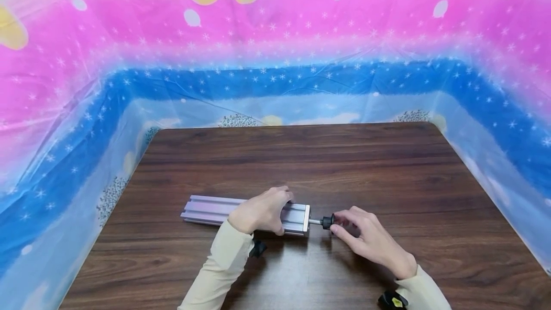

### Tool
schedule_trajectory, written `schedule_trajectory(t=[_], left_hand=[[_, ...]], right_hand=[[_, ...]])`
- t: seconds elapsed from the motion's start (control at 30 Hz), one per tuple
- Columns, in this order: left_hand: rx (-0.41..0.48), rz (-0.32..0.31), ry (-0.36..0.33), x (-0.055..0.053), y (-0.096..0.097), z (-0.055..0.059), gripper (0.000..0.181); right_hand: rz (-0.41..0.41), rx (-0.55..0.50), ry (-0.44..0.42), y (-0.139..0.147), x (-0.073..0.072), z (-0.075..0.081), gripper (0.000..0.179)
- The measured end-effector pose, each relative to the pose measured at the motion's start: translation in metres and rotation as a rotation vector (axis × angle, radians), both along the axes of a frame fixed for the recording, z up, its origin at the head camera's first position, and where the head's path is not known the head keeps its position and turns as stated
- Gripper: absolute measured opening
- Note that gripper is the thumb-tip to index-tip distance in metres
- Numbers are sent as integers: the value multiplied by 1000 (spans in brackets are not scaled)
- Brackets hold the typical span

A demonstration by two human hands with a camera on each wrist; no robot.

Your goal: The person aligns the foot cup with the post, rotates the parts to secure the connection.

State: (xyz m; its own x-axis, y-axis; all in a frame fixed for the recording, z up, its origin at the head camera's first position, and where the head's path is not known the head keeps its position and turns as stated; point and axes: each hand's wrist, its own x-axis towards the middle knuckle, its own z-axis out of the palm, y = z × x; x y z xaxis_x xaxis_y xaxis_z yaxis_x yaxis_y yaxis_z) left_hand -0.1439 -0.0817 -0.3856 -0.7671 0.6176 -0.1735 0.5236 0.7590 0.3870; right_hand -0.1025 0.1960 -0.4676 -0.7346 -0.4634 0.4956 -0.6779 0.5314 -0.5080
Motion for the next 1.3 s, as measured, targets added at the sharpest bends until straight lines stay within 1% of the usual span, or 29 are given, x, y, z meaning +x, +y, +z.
schedule_trajectory(t=[0.07, 0.13, 0.27, 0.33, 0.4, 0.47, 0.5, 0.57, 0.63, 0.67, 0.73, 0.87, 1.13, 1.3], left_hand=[[-4, -2, -1, 0, 0, -1, 63], [-9, -8, 3, 1, 0, -2, 63], [-11, -18, 11, 2, 0, -2, 62], [-8, -16, 7, 3, 1, -2, 63], [-5, -11, -1, 3, 1, -3, 64], [0, -8, -9, 3, 1, -3, 64], [0, -9, -9, 3, 1, -3, 65], [1, -11, -9, 3, 2, -3, 65], [-1, -12, -7, 3, 1, -3, 65], [-2, -13, -5, 3, 1, -3, 64], [-3, -14, -6, 3, 1, -3, 64], [-3, -15, -10, 3, 0, -3, 64], [10, -12, -1, 3, -4, -2, 64], [18, -14, 13, 1, -4, 0, 62]], right_hand=[[-14, 7, -21, -1, 0, -1, 8], [-29, 17, -40, -2, 1, -1, 7], [-58, 37, -76, -4, 2, -2, 23], [-75, 53, -92, -3, 3, -3, 28], [-96, 66, -98, -3, 5, -3, 22], [-95, 68, -76, -1, 7, -2, 8], [-85, 64, -58, 0, 8, -2, 12], [-45, 37, -7, 1, 10, -2, 41], [12, 10, 55, 2, 11, -1, 62], [36, 1, 85, 1, 11, -1, 69], [74, -8, 132, 0, 10, -1, 75], [87, 12, 155, -1, 7, -3, 68], [40, 28, 105, -2, 5, -4, 53], [39, 36, 94, -3, 0, -2, 37]])
